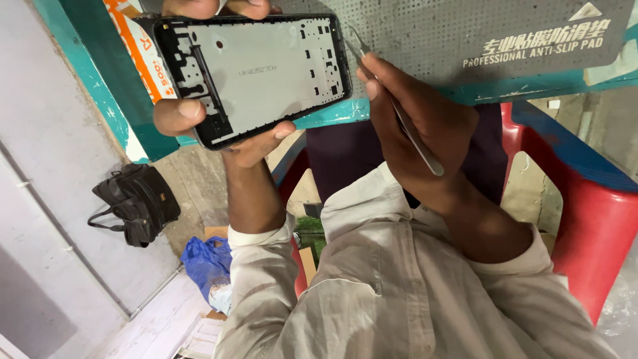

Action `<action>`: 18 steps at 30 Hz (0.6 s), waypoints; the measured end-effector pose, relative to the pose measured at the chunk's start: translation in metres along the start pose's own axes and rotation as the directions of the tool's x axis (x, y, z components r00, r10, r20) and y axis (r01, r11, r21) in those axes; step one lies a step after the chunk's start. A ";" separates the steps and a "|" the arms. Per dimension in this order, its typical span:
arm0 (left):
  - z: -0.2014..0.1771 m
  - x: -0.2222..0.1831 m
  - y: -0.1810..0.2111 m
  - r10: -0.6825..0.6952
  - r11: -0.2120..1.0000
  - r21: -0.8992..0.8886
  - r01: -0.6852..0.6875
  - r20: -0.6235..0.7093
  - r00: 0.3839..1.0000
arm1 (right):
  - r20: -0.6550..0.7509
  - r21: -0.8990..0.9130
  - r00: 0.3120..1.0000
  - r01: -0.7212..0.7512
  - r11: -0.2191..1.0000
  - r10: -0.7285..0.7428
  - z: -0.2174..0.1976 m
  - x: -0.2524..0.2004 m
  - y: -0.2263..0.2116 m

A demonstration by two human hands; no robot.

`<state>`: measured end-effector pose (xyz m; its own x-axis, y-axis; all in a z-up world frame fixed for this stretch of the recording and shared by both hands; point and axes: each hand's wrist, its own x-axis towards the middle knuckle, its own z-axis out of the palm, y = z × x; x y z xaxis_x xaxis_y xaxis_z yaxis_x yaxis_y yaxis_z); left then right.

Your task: The person applies liquid from a bottle to the edges of a disassembled smartphone frame and uses tweezers to manipulate internal components. The person works at a cluttered workbench with various tools and parts visible.

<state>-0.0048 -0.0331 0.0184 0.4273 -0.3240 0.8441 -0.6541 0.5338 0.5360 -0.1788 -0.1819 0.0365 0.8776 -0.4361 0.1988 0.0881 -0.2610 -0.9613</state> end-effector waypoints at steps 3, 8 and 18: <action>0.002 0.000 -0.005 0.033 0.999 -0.008 -0.033 -0.042 0.999 | 0.014 -0.007 1.000 0.007 1.000 -0.007 -0.001 0.002 -0.002; 0.000 -0.002 -0.009 0.058 0.996 -0.066 -0.060 -0.040 0.998 | 0.020 0.011 1.000 0.013 1.000 -0.013 -0.002 0.000 -0.002; 0.006 -0.001 0.006 -0.039 0.999 0.009 0.040 -0.037 0.999 | 0.023 0.003 1.000 -0.003 1.000 0.003 -0.002 0.003 -0.004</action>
<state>-0.0127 -0.0338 0.0207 0.4751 -0.3159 0.8213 -0.6424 0.5132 0.5691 -0.1774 -0.1837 0.0408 0.8887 -0.4165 0.1918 0.0872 -0.2571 -0.9624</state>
